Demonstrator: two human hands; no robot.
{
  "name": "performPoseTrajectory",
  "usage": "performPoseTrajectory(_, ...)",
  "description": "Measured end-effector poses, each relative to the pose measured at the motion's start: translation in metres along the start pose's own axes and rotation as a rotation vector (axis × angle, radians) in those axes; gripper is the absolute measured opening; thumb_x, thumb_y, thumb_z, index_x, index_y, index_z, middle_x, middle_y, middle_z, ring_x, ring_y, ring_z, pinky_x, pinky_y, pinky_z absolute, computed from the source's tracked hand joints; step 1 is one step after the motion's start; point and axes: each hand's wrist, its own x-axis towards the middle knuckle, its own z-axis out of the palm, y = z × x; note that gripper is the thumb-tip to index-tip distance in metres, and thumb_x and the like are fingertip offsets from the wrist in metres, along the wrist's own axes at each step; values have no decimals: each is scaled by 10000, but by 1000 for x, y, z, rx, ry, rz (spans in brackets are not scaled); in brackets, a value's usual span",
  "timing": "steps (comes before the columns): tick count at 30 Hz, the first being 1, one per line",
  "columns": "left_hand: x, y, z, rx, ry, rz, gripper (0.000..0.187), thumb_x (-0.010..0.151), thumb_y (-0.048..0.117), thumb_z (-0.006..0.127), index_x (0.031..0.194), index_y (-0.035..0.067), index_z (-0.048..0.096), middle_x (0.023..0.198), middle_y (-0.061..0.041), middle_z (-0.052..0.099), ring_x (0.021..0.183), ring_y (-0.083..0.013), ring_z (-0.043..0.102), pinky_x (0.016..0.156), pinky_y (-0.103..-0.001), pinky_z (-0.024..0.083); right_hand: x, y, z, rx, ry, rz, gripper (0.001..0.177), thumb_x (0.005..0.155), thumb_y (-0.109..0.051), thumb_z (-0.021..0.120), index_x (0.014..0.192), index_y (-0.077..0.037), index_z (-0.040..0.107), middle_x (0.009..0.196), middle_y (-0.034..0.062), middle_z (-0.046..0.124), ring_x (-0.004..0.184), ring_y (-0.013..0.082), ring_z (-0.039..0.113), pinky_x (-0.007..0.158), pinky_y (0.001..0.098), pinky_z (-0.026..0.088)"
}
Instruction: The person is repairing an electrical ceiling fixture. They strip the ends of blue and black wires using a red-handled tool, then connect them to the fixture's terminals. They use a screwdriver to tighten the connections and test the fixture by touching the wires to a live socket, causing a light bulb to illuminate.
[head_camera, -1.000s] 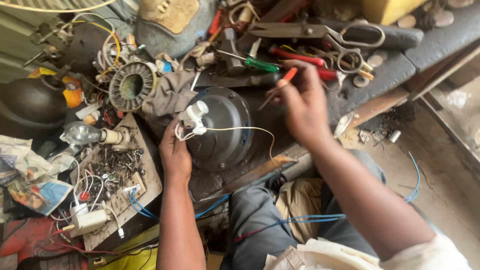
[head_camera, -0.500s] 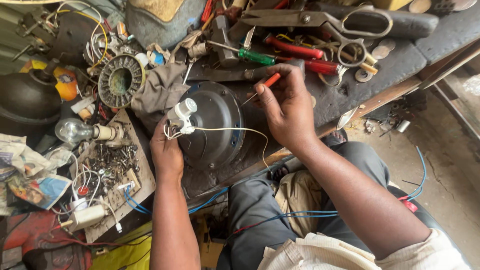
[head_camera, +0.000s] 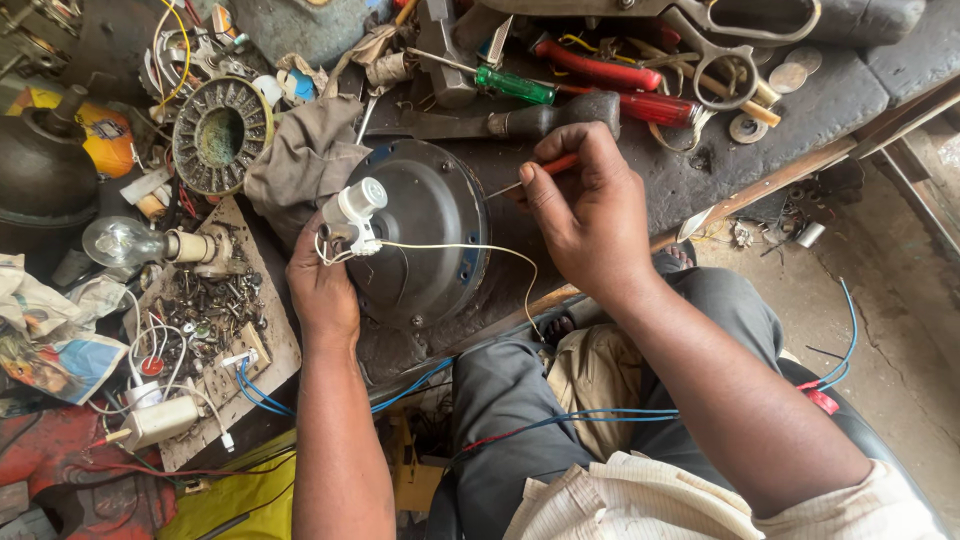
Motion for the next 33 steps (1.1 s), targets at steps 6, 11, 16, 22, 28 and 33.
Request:
performPoseTrajectory(6, -2, 0, 0, -41, 4, -33, 289, 1066, 62, 583, 1338, -4, 657, 1200, -72, 724, 1082, -135, 675, 979, -292, 529, 7, -8, -8, -58, -82, 138, 122, 1001, -66, 714, 1023, -16, 605, 879, 34, 717, 808, 79, 732, 690, 246, 620)
performPoseTrajectory(11, -1, -4, -1, -45, -14, 20, 285, 1076, 70, 580, 1342, -9, 644, 1228, -69, 713, 1119, -130, 667, 1010, -289, 523, 4, -5, -13, -173, -172, -106, 137, 998, -65, 752, 1065, 7, 656, 940, 59, 733, 867, 107, 723, 744, 266, 606)
performPoseTrajectory(16, 0, -11, -5, -34, -8, 40, 297, 1084, 85, 576, 1360, -9, 633, 1233, -75, 711, 1132, -134, 665, 1031, -293, 517, 0, -8, -14, -301, -154, -72, 129, 957, -84, 793, 1016, -4, 710, 879, 89, 750, 762, 113, 726, 663, 262, 580)
performPoseTrajectory(22, 0, -9, -3, -53, -19, 31, 297, 1098, 90, 554, 1365, -7, 642, 1241, -84, 715, 1119, -140, 671, 1023, -296, 536, 2, -16, -29, -469, -276, -277, 146, 935, -125, 799, 1052, -46, 763, 901, 113, 742, 788, 238, 734, 690, 323, 562)
performPoseTrajectory(28, 0, -5, -3, -37, -31, 59, 302, 1101, 87, 540, 1374, -15, 621, 1323, -96, 686, 1206, -145, 651, 1078, -296, 513, 20, -20, -36, -655, -452, -511, 167, 912, -132, 791, 1068, -81, 758, 899, 88, 717, 836, 284, 696, 717, 387, 556)
performPoseTrajectory(33, 0, -7, -6, -6, -38, 80, 298, 1117, 103, 534, 1369, -18, 638, 1298, -88, 693, 1168, -134, 645, 1052, -290, 510, 29, -31, -29, -1076, -590, -616, 271, 865, -174, 728, 1132, -126, 725, 903, 52, 675, 885, 272, 654, 669, 397, 553)
